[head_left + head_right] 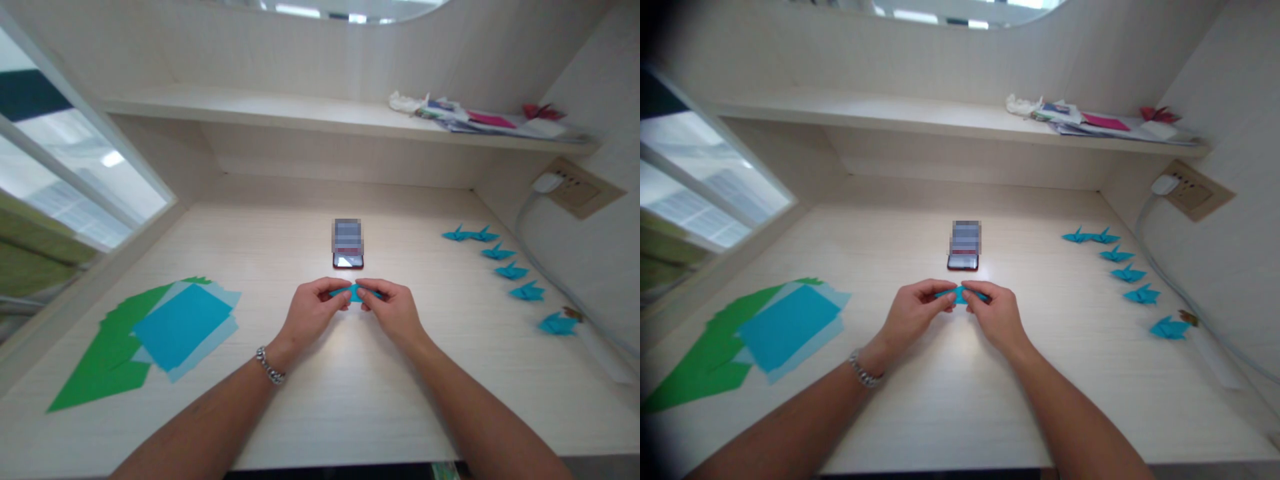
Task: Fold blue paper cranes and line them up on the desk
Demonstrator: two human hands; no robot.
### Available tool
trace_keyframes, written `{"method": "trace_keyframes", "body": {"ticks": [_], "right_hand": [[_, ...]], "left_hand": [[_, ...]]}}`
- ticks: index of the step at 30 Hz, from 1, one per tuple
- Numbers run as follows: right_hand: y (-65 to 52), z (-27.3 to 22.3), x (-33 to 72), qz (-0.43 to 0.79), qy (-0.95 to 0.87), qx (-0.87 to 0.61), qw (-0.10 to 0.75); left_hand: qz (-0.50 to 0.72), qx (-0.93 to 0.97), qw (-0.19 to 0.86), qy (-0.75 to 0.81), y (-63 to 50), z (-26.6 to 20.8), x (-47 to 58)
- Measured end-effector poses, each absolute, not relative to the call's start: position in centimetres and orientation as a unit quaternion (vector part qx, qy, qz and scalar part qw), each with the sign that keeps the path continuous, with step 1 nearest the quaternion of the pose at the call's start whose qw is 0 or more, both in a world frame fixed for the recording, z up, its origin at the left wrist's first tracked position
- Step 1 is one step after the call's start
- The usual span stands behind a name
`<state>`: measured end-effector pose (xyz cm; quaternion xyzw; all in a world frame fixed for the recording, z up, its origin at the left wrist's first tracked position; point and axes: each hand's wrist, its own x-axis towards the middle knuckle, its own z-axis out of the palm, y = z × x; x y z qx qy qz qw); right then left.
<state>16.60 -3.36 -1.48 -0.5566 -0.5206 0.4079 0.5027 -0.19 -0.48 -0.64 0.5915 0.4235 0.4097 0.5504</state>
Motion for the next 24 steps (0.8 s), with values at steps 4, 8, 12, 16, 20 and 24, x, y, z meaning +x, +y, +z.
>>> {"method": "trace_keyframes", "body": {"ticks": [4,8,12,16,20,24], "right_hand": [[-3.48,-1.29,16.59,0.403,-0.529,-0.545,0.511],[-3.53,-1.39,16.57,0.393,-0.537,-0.533,0.523],[-3.55,-1.43,16.46,0.398,-0.522,-0.536,0.53],[-3.41,-1.33,16.52,0.418,-0.519,-0.538,0.517],[-3.1,-1.45,16.87,0.442,-0.513,-0.543,0.497],[-3.03,-1.55,17.01,0.453,-0.529,-0.547,0.464]], "left_hand": [[0.411,0.6,0.54,0.424,-0.6,-0.51,-0.16],[0.415,0.608,0.53,0.421,-0.66,-0.64,-0.21],[0.418,0.615,0.519,0.421,-0.74,-0.65,-0.2],[0.407,0.624,0.518,0.421,-0.74,-0.32,-0.13],[0.4,0.622,0.525,0.421,-0.65,-0.15,-0.11],[0.384,0.611,0.555,0.414,-0.61,-0.36,-0.1]]}}
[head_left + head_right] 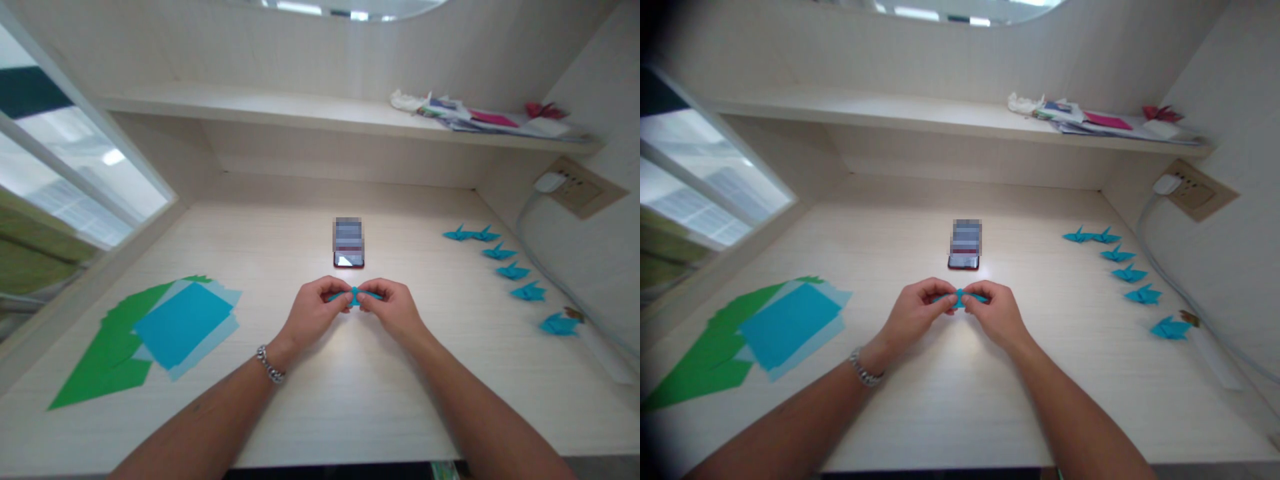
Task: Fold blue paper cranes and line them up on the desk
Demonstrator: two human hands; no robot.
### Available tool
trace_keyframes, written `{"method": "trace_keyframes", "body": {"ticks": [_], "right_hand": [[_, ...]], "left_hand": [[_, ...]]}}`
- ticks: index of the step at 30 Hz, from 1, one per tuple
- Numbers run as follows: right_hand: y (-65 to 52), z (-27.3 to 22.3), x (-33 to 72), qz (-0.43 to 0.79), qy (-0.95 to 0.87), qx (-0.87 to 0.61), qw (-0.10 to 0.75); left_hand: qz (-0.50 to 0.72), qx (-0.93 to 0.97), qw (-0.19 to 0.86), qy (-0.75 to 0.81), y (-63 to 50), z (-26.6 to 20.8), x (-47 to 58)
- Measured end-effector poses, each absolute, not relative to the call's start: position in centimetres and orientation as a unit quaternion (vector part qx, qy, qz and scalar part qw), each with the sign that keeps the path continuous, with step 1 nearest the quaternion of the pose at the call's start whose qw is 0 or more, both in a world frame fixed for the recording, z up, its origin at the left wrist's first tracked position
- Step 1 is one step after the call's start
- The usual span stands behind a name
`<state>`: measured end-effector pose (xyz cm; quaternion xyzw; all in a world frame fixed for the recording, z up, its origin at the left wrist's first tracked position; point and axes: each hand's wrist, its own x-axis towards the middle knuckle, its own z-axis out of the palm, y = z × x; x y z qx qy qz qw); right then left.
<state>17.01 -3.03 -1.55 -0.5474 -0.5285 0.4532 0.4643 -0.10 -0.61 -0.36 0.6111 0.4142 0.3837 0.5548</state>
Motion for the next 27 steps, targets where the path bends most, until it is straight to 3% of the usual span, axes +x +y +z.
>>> {"method": "trace_keyframes", "body": {"ticks": [12,20,27], "right_hand": [[-3.4,-0.9,16.9,0.582,-0.425,-0.502,0.478],[-3.6,-0.4,16.6,0.585,-0.399,-0.5,0.499],[-3.4,-0.7,16.8,0.611,-0.402,-0.478,0.487]], "left_hand": [[0.357,0.623,0.561,0.413,-0.6,0.2,-0.2],[0.372,0.59,0.591,0.406,-0.5,0.3,-0.2],[0.379,0.625,0.543,0.414,-0.6,0.1,-0.2]]}}
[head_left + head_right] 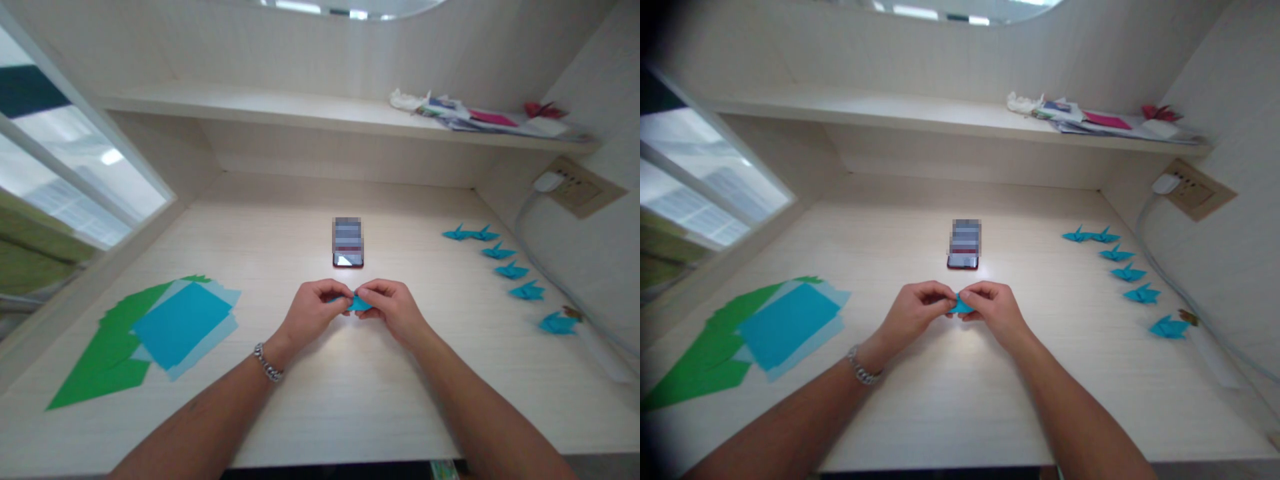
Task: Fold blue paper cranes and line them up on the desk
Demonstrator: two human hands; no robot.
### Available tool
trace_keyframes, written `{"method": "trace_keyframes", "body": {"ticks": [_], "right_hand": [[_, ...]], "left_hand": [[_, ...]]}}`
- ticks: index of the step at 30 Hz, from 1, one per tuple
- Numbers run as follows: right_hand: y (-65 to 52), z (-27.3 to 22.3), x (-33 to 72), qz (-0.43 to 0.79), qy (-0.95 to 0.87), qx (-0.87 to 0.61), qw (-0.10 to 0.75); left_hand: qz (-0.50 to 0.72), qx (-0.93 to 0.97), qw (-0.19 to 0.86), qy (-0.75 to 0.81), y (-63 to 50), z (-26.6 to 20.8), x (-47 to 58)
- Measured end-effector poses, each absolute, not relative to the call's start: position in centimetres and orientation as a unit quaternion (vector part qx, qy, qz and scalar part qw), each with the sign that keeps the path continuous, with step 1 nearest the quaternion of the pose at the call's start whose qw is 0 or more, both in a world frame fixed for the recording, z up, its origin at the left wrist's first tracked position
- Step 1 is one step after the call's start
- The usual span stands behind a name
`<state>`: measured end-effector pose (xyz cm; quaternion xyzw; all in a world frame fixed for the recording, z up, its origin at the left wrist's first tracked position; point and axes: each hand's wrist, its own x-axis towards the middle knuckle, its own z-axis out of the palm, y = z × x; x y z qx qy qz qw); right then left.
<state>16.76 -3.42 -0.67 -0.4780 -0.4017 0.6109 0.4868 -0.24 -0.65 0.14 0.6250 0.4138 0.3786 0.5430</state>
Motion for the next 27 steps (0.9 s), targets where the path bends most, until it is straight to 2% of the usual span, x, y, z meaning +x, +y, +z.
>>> {"method": "trace_keyframes", "body": {"ticks": [5,14,27], "right_hand": [[-3.27,-0.93,16.78,0.589,-0.419,-0.501,0.476],[-3.28,-0.93,16.88,0.534,-0.478,-0.517,0.468],[-3.45,-0.92,17.07,0.475,-0.548,-0.53,0.44]], "left_hand": [[0.368,0.636,0.53,0.423,-0.63,-0.04,-0.26],[0.367,0.585,0.589,0.419,-0.5,-0.04,-0.27],[0.359,0.566,0.617,0.412,-0.56,-0.01,-0.27]]}}
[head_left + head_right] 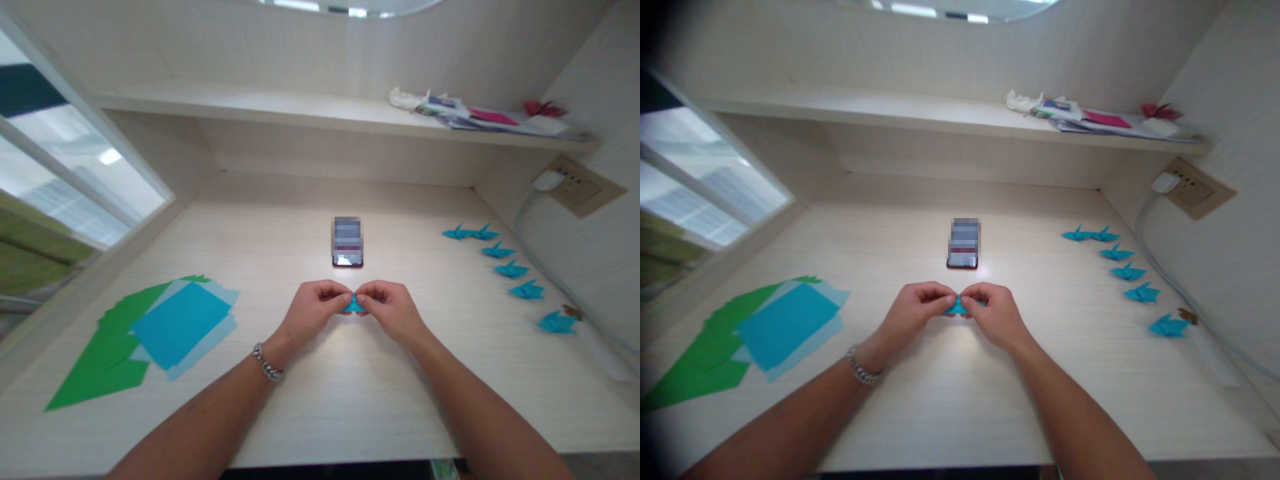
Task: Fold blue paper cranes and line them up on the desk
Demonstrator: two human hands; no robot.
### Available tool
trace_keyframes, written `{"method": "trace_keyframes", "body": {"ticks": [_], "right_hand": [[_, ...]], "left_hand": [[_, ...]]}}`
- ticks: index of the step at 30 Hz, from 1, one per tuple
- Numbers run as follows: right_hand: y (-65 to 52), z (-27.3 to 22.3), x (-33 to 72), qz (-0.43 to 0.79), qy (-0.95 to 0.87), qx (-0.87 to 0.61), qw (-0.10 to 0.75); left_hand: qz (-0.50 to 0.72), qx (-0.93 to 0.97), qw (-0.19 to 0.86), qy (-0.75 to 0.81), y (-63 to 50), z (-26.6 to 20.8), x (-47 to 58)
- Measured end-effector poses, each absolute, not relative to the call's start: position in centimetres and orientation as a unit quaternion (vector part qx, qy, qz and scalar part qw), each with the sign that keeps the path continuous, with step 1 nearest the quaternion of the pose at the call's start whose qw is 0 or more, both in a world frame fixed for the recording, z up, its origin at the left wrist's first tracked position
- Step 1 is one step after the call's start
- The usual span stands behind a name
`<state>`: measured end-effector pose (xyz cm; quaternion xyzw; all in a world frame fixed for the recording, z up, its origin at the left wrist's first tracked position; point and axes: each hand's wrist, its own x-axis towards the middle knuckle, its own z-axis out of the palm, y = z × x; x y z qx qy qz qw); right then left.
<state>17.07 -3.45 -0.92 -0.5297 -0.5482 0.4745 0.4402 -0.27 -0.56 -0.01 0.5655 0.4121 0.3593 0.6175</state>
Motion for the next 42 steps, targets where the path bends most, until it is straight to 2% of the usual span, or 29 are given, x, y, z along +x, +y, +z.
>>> {"method": "trace_keyframes", "body": {"ticks": [20,27,34,42], "right_hand": [[-3.5,-1.0,16.7,0.548,-0.471,-0.495,0.483],[-3.5,-1.7,16.8,0.501,-0.521,-0.51,0.466],[-3.4,-1.6,16.9,0.487,-0.527,-0.5,0.484],[-3.3,-1.8,16.9,0.498,-0.528,-0.499,0.473]], "left_hand": [[0.37,0.565,0.609,0.416,-0.5,-0.1,-0.4],[0.365,0.554,0.629,0.405,-0.5,-0.2,-0.4],[0.387,0.491,0.675,0.391,-0.4,-0.1,-0.3],[0.385,0.538,0.623,0.417,-0.4,-0.2,-0.2]]}}
